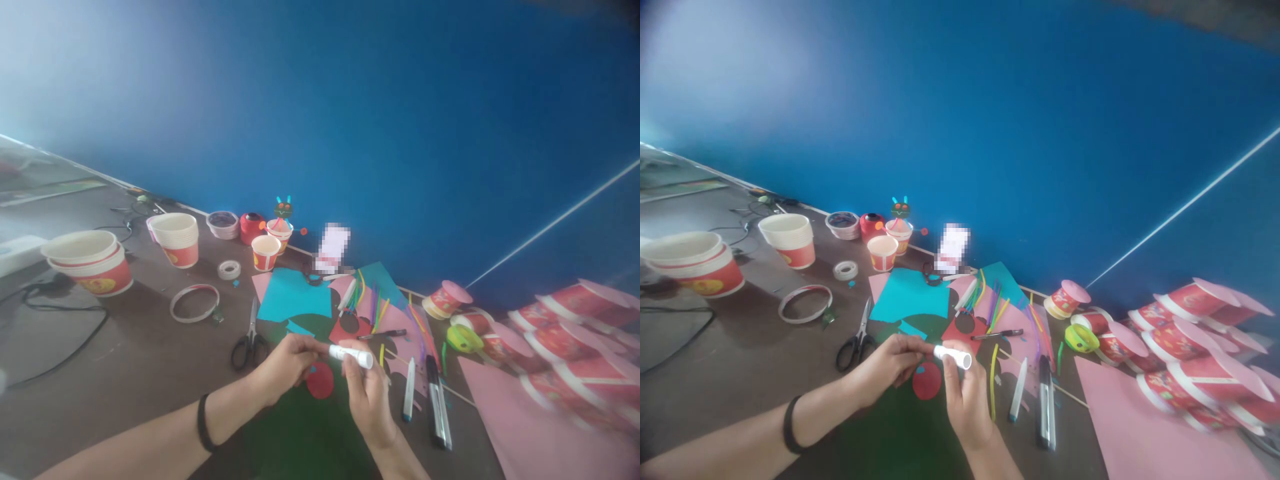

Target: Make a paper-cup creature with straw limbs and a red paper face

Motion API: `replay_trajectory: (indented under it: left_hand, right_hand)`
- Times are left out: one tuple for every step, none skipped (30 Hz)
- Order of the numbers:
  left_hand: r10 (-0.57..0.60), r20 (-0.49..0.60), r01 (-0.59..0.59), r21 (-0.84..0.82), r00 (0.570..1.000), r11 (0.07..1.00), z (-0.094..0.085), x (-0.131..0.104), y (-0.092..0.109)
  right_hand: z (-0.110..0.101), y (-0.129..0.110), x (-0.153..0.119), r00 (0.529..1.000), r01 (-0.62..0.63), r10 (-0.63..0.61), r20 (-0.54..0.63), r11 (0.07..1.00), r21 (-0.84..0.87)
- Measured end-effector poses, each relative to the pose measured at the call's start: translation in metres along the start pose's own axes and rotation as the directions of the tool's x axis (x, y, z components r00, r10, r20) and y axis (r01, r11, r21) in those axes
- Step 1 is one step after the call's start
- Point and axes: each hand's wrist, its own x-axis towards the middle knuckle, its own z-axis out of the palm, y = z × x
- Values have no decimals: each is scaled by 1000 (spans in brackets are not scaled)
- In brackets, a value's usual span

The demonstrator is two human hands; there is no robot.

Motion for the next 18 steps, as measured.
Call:
replay_trajectory:
  left_hand:
    - [0,-2,0,2,1000,1000,0,0,0]
    - [-1,-4,1,0,1000,1000,0,0,0]
    - [-3,-5,3,-4,1000,1000,0,0,1]
    - [-7,-10,7,-9,1000,1000,0,0,1]
    - [-12,-13,12,-11,1000,1000,1,0,1]
    - [-18,-13,18,-12,1000,1000,1,-1,2]
    - [-21,-10,21,-11,1000,1000,1,-1,2]
    - [-22,-5,22,-7,1000,1000,1,-1,2]
    - [-20,1,20,-3,1000,1000,1,-1,2]
    - [-20,6,20,-1,1000,1000,1,-1,2]
    - [-19,7,19,-2,1000,1000,1,0,2]
    - [-19,7,19,-5,1000,1000,0,0,1]
    - [-20,3,20,-8,1000,1000,0,1,1]
    - [-20,-1,20,-12,1000,1000,0,1,0]
    - [-19,-4,19,-18,1000,1000,-1,2,-1]
    - [-16,-6,16,-24,1000,1000,-1,2,-1]
    - [-13,-7,12,-29,1000,1000,-1,2,-2]
    - [-12,-9,11,-34,1000,999,-1,2,-2]
  right_hand:
    - [0,0,0,1000,-5,5,1,1000,3]
    - [0,0,0,1000,-5,5,0,1000,10]
    - [0,0,0,1000,1,-1,1,1000,18]
    - [0,0,0,1000,11,-11,4,1000,26]
    - [1,0,0,1000,23,-24,8,999,32]
    - [1,1,0,999,36,-37,9,999,35]
    - [1,1,-1,999,46,-46,10,998,34]
    - [1,1,-1,999,49,-49,8,998,29]
    - [1,2,-1,999,45,-45,5,999,20]
    - [1,1,0,999,37,-37,0,999,11]
    - [1,1,0,1000,25,-25,-4,1000,1]
    - [0,1,0,1000,13,-13,-10,1000,-7]
    - [0,1,1,1000,3,-4,-16,1000,-13]
    - [0,1,1,1000,-3,3,-19,1000,-16]
    - [-1,1,1,1000,-4,3,-22,1000,-16]
    - [0,1,1,1000,-1,1,-20,1000,-11]
    - [0,1,0,1000,6,-6,-16,1000,-3]
    - [0,1,-1,1000,14,-14,-12,1000,7]
